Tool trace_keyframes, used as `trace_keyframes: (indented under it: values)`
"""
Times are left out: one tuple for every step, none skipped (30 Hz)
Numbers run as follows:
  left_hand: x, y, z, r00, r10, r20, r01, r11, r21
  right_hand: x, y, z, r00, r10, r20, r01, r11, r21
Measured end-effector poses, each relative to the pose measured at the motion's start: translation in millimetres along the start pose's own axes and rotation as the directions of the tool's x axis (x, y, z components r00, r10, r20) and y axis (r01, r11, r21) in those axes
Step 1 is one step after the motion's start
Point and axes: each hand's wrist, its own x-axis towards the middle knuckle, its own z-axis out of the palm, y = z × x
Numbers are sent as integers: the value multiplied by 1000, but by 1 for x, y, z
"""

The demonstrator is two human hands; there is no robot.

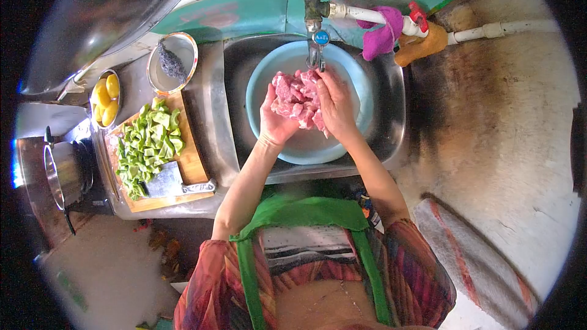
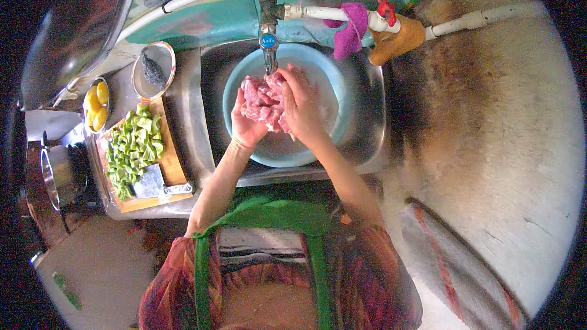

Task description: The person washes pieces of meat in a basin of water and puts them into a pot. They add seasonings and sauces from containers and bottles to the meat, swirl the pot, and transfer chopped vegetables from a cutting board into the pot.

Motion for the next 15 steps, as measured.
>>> trace_keyframes:
  values:
    - [2,0,-3,999,14,-46,-13,999,32,1,-2,-6,986,-164,13,154,896,-415]
    - [5,1,-6,996,34,-87,-28,997,68,5,-4,-10,946,-309,97,274,606,-746]
    - [8,10,1,998,32,-56,-27,996,81,12,-12,-5,935,-340,98,295,595,-748]
    - [5,13,2,999,-32,21,31,997,64,12,-15,-3,968,-250,24,222,808,-546]
    - [8,13,2,989,-99,109,94,995,43,14,-18,-5,989,-144,-19,131,942,-308]
    - [9,10,5,989,-96,117,93,995,33,15,-21,-11,957,-280,-69,232,889,-395]
    - [11,9,12,993,-77,95,70,994,80,18,-37,-12,957,-284,-60,238,886,-399]
    - [13,11,16,995,-58,75,48,990,133,23,-55,-14,930,-364,-49,318,864,-391]
    - [15,12,15,995,-55,81,44,991,130,26,-81,-15,899,-436,-40,389,837,-385]
    - [19,15,14,997,-63,45,56,989,137,29,-100,-15,863,-504,-34,457,806,-376]
    - [21,17,13,997,-71,10,68,987,147,32,-114,-13,861,-507,-31,460,805,-375]
    - [21,15,19,996,-49,74,38,989,141,34,-125,-11,874,-475,99,457,735,-501]
    - [24,17,19,996,-47,75,36,989,141,36,-133,-10,880,-420,222,461,643,-612]
    - [29,20,17,992,-69,106,53,988,144,36,-136,-12,876,-414,248,473,638,-607]
    - [32,20,19,986,-90,137,70,987,145,36,-141,-13,875,-412,254,476,635,-608]
